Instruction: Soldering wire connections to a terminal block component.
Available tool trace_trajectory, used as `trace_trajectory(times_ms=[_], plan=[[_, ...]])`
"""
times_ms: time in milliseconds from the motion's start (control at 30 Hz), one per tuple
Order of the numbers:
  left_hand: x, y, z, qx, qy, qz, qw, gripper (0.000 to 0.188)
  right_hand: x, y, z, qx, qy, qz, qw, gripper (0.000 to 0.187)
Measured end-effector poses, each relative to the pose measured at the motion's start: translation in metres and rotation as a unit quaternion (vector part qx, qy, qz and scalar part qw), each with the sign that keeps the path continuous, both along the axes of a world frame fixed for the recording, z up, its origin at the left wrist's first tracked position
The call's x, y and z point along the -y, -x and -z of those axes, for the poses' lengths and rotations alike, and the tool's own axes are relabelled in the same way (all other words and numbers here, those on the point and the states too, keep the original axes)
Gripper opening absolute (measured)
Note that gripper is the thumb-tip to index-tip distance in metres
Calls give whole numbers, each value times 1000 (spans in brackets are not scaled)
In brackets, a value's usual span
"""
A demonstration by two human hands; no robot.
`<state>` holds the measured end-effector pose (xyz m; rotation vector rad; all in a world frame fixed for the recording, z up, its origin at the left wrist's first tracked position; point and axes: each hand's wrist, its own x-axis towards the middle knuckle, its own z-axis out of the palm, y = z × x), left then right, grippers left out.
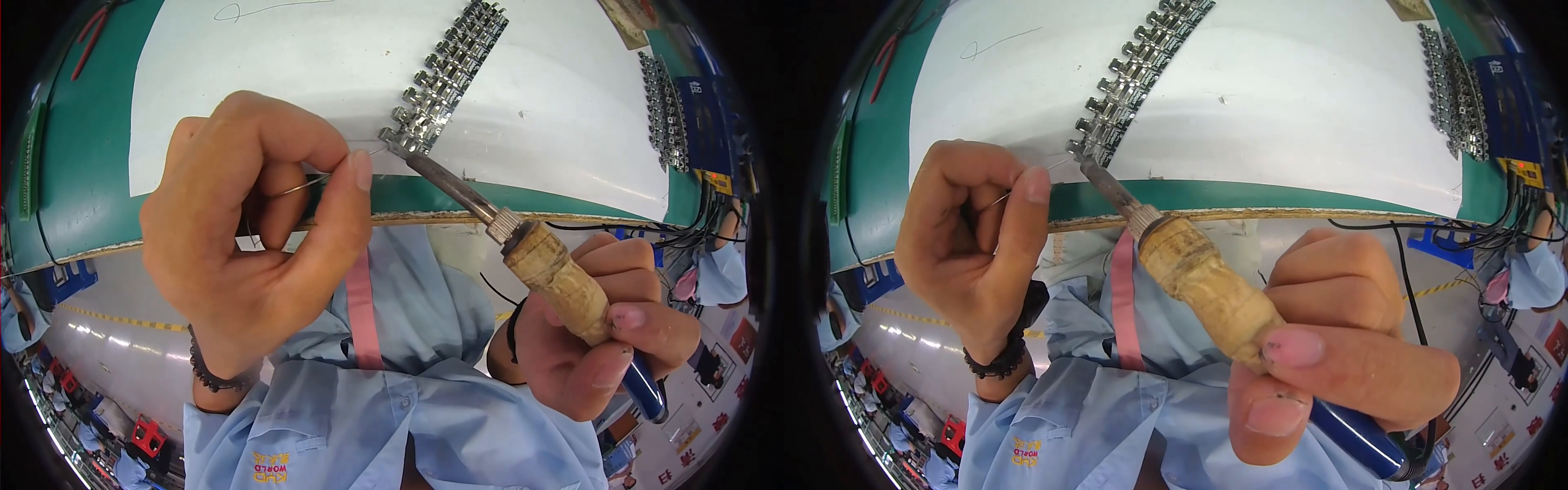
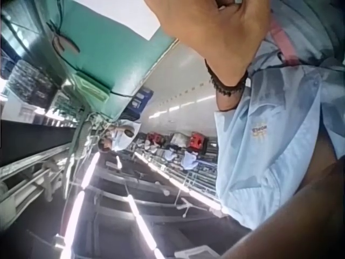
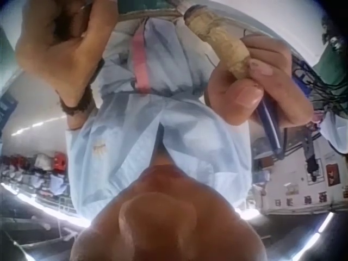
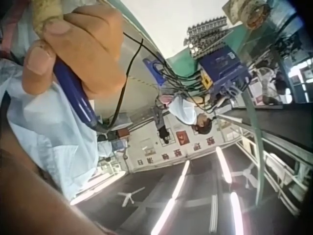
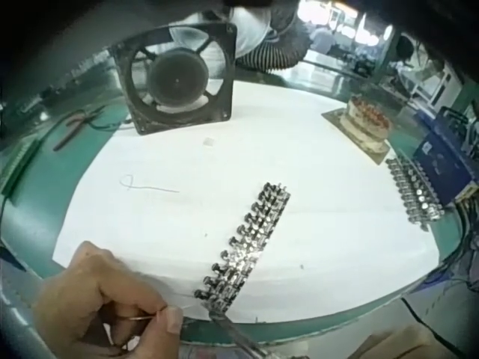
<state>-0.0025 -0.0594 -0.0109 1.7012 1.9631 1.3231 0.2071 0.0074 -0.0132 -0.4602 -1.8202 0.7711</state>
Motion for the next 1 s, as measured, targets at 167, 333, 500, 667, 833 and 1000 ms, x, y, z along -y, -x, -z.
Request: trace_trajectory(times_ms=[167, 333, 500, 667, 833, 1000], plan=[[-1, -2, 1, 5, 2, -7, 1000, 13, 0, 0, -1, 1, 12, -7, 1000, 25], [-2, -4, -1, -9, 17, -9, 1000, 14, -8, -8, -4, 42, -1, -47, 998, 23], [-2, -3, 1, -4, 3, 8, 1000, 13, -6, -3, -2, 29, -6, -29, 999, 21], [-1, 0, 7, 133, -89, -14, 987, 10, -4, 0, -1, 11, 0, 7, 1000, 21], [-4, 0, 6, 156, -117, -33, 980, 8, 2, -5, 3, -33, 0, 17, 999, 21], [-9, -1, 9, 159, -109, -48, 980, 15, -1, -8, 7, -62, 1, 34, 997, 22]])
